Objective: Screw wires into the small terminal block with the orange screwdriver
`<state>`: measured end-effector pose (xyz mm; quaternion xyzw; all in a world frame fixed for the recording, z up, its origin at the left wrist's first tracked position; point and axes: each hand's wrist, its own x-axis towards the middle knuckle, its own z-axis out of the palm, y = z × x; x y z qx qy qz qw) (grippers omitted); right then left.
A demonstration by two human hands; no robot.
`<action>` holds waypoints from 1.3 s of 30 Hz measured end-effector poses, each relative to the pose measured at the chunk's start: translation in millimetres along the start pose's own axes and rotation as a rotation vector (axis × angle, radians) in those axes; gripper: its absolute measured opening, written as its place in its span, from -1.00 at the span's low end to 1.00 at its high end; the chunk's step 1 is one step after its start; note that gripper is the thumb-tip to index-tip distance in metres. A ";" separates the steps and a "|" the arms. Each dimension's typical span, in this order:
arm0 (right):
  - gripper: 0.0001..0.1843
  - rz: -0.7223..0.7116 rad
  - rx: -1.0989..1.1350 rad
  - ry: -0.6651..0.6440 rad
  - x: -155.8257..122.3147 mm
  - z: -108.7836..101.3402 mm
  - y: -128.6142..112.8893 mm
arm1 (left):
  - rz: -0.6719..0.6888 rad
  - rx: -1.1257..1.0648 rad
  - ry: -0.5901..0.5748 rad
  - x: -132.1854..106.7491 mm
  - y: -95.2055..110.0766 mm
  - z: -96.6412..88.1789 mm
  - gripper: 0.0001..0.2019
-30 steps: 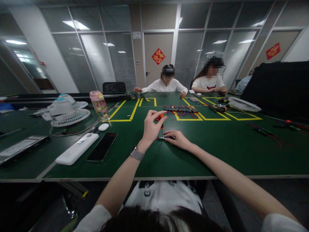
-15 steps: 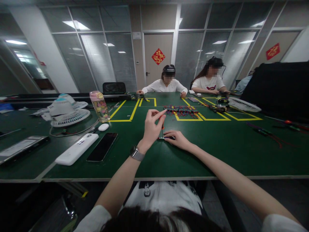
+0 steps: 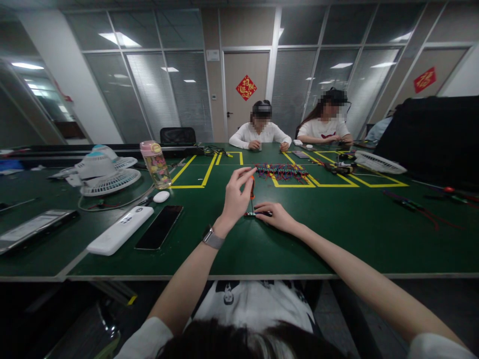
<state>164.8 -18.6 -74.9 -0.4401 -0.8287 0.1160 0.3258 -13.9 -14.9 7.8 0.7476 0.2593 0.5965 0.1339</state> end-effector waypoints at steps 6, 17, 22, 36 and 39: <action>-0.79 -0.002 -0.002 0.005 0.1 1.0 1.3 | -0.028 -0.034 -0.026 -1.7 -2.5 2.2 -0.76; -0.78 0.007 0.002 -0.004 -0.1 0.5 0.8 | -0.021 -0.075 -0.095 -2.0 -3.6 3.9 -0.69; -0.78 0.006 0.012 0.002 0.1 0.8 1.1 | 0.001 0.142 0.049 -2.3 -3.2 1.6 -0.76; -0.77 -0.015 0.011 0.010 0.0 1.4 1.5 | -0.029 0.059 0.017 -0.7 -3.5 2.2 -0.71; -0.77 -0.016 0.001 0.011 -0.1 1.7 2.3 | -0.033 -0.059 -0.062 -0.6 -4.1 3.0 -0.66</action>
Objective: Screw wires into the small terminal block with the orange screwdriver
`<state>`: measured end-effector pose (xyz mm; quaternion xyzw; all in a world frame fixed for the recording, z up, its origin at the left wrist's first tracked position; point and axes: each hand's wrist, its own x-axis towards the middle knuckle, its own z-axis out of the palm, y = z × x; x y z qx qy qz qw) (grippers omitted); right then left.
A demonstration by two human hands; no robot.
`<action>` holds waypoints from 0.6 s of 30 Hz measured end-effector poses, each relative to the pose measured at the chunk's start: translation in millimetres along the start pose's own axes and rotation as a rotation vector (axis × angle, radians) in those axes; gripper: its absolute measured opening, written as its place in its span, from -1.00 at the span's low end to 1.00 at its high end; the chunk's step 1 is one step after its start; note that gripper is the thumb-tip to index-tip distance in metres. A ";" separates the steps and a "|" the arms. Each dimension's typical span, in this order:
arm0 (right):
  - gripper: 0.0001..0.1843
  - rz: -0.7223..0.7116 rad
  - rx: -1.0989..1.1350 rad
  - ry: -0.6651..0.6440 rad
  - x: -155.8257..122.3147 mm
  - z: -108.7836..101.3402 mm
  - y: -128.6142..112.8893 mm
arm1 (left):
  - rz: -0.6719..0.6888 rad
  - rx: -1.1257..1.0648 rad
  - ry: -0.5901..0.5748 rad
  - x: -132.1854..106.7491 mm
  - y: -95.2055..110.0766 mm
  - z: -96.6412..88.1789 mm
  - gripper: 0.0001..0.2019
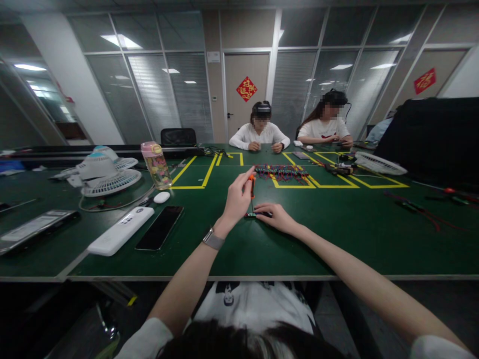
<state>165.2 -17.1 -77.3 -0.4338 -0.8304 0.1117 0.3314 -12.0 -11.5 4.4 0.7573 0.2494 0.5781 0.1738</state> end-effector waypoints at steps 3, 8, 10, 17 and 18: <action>-0.77 0.010 -0.005 0.000 -0.1 0.4 0.9 | -0.008 0.043 0.020 -1.2 1.0 -0.1 -0.71; -0.77 0.012 0.004 -0.002 0.0 0.4 1.1 | -0.027 0.140 0.093 -1.0 2.4 -1.3 -0.74; -0.77 0.012 0.002 -0.006 0.2 0.2 0.9 | -0.019 0.083 0.056 -0.4 2.0 -1.1 -0.70; -0.79 0.013 0.016 0.005 0.0 0.0 0.4 | -0.001 0.089 0.038 -2.0 3.8 -1.2 -0.74; -0.79 0.012 0.018 0.004 0.0 0.1 0.6 | -0.013 0.125 0.062 -2.0 4.4 -1.6 -0.75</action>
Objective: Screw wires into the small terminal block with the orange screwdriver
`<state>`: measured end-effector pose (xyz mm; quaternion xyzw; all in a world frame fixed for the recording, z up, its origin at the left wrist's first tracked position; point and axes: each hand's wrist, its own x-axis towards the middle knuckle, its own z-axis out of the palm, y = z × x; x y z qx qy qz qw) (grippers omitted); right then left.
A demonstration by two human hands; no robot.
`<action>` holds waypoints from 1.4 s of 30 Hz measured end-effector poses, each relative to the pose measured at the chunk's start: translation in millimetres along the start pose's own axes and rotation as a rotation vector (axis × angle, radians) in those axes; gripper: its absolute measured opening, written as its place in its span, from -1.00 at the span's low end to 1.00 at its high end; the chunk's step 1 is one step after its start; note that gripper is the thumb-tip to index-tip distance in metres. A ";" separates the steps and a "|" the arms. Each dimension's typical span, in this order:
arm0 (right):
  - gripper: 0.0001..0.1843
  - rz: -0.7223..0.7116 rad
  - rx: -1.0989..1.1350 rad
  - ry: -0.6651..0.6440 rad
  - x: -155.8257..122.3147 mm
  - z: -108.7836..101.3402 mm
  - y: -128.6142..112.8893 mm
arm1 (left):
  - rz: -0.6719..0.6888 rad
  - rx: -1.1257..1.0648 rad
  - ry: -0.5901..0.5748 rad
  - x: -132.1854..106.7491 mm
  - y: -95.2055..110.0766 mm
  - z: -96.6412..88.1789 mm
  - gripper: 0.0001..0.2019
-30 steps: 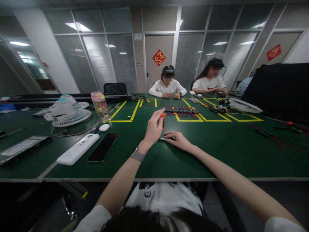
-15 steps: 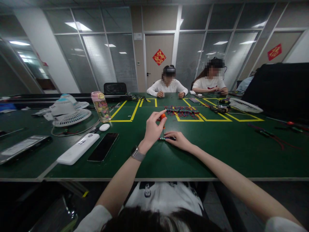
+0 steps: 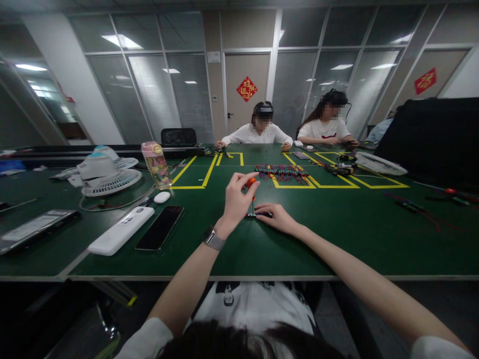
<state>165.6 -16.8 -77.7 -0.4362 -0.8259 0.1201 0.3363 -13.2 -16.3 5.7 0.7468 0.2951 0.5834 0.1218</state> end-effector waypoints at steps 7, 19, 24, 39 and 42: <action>-0.79 -0.006 -0.007 -0.008 0.1 -0.4 0.3 | 0.039 -0.104 -0.047 2.3 -1.2 0.0 -0.67; -0.79 -0.005 -0.011 -0.013 0.6 -1.6 -1.3 | 0.057 0.013 0.029 1.1 2.9 -1.1 -0.77; -0.79 -0.005 -0.019 -0.021 0.6 -2.0 -2.1 | 0.069 -0.127 -0.062 0.5 2.7 0.8 -0.75; -0.78 -0.002 -0.029 -0.018 0.0 -1.7 -2.0 | 0.055 -0.170 -0.050 -0.1 0.2 2.3 -0.78; -0.79 0.000 -0.022 -0.016 0.1 -1.8 -2.9 | 0.056 -0.059 -0.002 0.5 0.5 1.2 -0.78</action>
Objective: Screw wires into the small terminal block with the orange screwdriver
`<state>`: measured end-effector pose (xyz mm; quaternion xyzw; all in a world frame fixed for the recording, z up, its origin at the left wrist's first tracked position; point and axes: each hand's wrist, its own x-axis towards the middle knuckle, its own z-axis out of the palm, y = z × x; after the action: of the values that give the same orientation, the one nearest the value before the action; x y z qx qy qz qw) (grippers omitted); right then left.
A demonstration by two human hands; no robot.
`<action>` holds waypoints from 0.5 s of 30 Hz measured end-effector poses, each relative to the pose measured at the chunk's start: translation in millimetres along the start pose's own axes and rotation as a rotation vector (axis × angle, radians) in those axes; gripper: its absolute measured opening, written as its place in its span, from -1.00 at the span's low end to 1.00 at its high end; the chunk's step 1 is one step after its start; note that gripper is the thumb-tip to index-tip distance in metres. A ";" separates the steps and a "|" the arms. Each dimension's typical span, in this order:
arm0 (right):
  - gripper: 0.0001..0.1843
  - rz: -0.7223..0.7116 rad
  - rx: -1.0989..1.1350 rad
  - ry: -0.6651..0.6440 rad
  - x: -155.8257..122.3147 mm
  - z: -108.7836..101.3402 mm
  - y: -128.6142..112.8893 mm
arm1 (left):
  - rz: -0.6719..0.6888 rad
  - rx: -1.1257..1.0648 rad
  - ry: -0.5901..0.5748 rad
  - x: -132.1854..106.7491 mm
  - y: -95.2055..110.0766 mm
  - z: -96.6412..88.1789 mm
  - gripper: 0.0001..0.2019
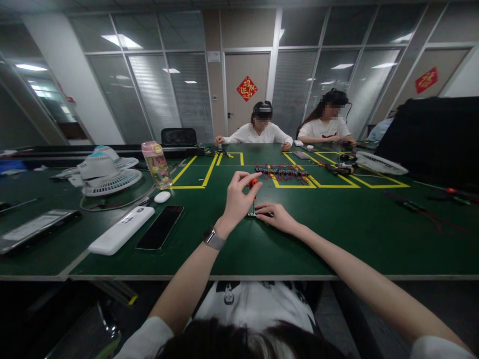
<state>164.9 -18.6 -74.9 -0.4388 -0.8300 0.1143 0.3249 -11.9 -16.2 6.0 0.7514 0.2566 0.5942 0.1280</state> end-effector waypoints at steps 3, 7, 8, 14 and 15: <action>-0.78 0.000 0.000 -0.002 -0.1 0.0 0.3 | 0.008 -0.057 -0.057 0.4 -1.1 0.0 -0.72; -0.78 -0.005 0.004 -0.001 -0.2 0.3 1.5 | -0.007 -0.151 -0.084 -0.6 -2.0 1.1 -0.72; -0.78 -0.003 0.005 -0.002 -0.2 0.4 1.6 | -0.013 -0.124 -0.054 -0.9 -1.7 1.0 -0.75; -0.78 0.002 0.001 -0.010 0.0 0.2 1.0 | -0.026 0.094 0.087 0.3 0.8 -2.3 -0.81; -0.77 0.000 0.000 -0.011 0.0 0.1 1.0 | -0.021 0.070 0.068 0.7 0.8 -2.4 -0.79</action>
<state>165.4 -18.0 -75.5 -0.4383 -0.8317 0.1168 0.3203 -13.9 -16.8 7.6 0.7323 0.2893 0.6085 0.0989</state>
